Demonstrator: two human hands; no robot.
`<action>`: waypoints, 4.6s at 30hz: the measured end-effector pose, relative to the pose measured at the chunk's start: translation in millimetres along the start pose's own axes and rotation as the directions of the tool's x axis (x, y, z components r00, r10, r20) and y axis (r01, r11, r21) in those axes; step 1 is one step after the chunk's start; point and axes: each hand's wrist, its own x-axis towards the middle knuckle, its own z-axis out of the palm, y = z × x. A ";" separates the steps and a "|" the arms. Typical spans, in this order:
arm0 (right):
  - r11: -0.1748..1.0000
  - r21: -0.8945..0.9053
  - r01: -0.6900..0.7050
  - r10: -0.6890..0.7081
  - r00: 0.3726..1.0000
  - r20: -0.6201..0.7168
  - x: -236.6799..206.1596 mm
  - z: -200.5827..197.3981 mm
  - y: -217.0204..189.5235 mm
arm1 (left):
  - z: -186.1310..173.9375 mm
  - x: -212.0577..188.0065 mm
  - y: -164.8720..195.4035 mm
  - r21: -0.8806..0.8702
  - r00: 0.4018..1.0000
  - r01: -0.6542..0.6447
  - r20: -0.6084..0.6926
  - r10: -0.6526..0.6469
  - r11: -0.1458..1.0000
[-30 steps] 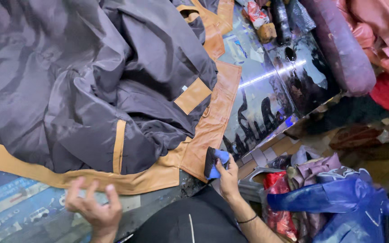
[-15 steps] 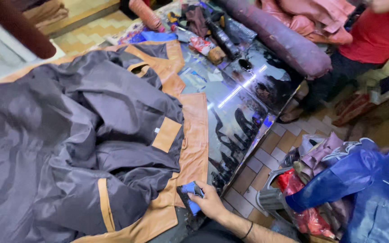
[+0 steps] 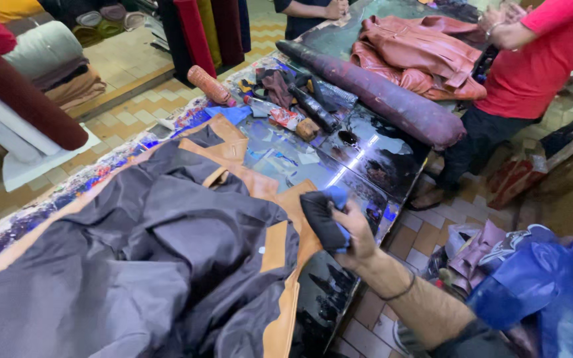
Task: The person lays a tan leather jacket lining-down on a glass work table and rubs a blue abrasive sponge along the leather seams and edges, working section by section around the jacket while holding the fabric flat with the other hand.
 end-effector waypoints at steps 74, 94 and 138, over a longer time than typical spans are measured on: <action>0.971 0.170 -0.167 0.144 0.980 0.138 236.6 -88.6 229.0 | 367.6 -9.2 129.8 0.500 0.614 -0.371 -0.500 0.611 0.783; 0.635 -0.729 0.256 -0.113 0.964 0.241 209.0 -89.5 194.6 | 339.2 27.1 112.8 0.532 0.427 -0.769 0.012 0.904 0.356; -0.223 -0.172 0.960 0.239 0.224 0.945 235.1 -23.9 154.2 | 350.9 20.0 106.3 0.552 0.440 -0.687 -0.202 0.875 0.472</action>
